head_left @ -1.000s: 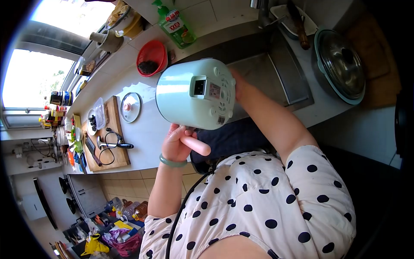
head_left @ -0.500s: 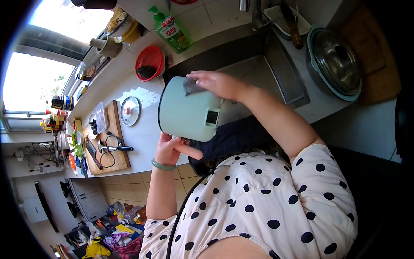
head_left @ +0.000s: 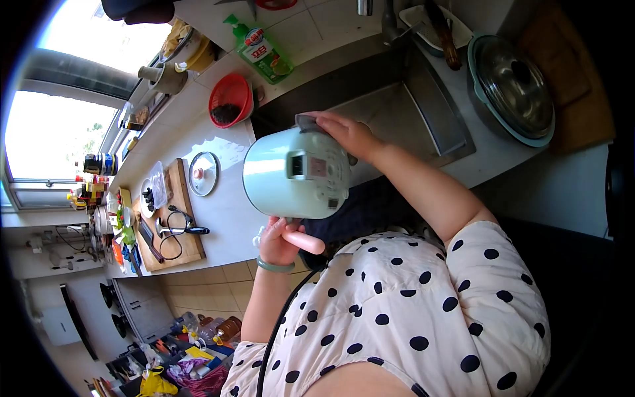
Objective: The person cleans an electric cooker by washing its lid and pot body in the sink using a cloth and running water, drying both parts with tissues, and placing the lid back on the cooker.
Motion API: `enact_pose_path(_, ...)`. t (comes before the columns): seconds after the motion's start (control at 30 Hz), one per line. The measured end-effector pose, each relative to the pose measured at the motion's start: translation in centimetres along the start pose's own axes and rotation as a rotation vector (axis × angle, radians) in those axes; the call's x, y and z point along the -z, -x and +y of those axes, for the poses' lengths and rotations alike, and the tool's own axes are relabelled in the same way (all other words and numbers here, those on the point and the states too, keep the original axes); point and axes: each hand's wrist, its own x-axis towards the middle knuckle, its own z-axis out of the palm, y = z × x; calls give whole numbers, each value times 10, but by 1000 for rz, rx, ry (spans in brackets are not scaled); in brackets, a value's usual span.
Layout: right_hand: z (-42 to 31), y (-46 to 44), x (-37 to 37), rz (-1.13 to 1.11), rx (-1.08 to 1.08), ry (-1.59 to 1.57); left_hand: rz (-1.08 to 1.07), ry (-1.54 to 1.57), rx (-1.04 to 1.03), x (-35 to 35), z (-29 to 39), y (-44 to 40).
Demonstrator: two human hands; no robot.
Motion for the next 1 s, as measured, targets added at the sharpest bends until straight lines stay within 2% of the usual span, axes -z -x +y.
enact_pose_path(0.07,7,11,-6,59,-81,-114,68,26,11,-1,-2,0)
enact_pose_path(0.1,11,13,-7,51,-164,-61,131,-10,17,-9,0,0)
enact_pose_path(0.13,14,14,-10,77,-67,-9,195,-46,21,-14,2,1)
enact_pose_path(0.23,12,4,-23,131,196,182,57,-77,69,-4,10,5)
enact_pose_path(0.3,1,-7,-25,130,322,357,80,-103,112,-11,13,10)
enact_pose_path(0.4,-22,-18,-17,-42,-73,140,22,-52,137,-10,11,18)
enact_pose_path(0.43,-20,-23,-13,-38,-169,70,12,-51,133,-11,11,20)
enact_pose_path(0.53,-17,-14,-5,11,-200,75,-31,-52,94,-10,8,22)
enact_pose_path(0.63,-8,1,-16,45,-72,-91,3,111,80,-10,7,20)
enact_pose_path(0.7,1,3,-28,101,194,237,-11,271,111,-16,10,15)
enact_pose_path(0.73,2,3,-34,128,333,402,-5,240,104,-12,12,14)
enact_pose_path(0.87,9,-18,-45,226,432,516,-32,102,91,-8,17,12)
enact_pose_path(0.97,-26,-33,-35,-105,-135,10,-26,100,113,-8,17,14)
enact_pose_path(1.0,-25,-36,-30,-102,-158,5,-20,106,120,-8,17,14)
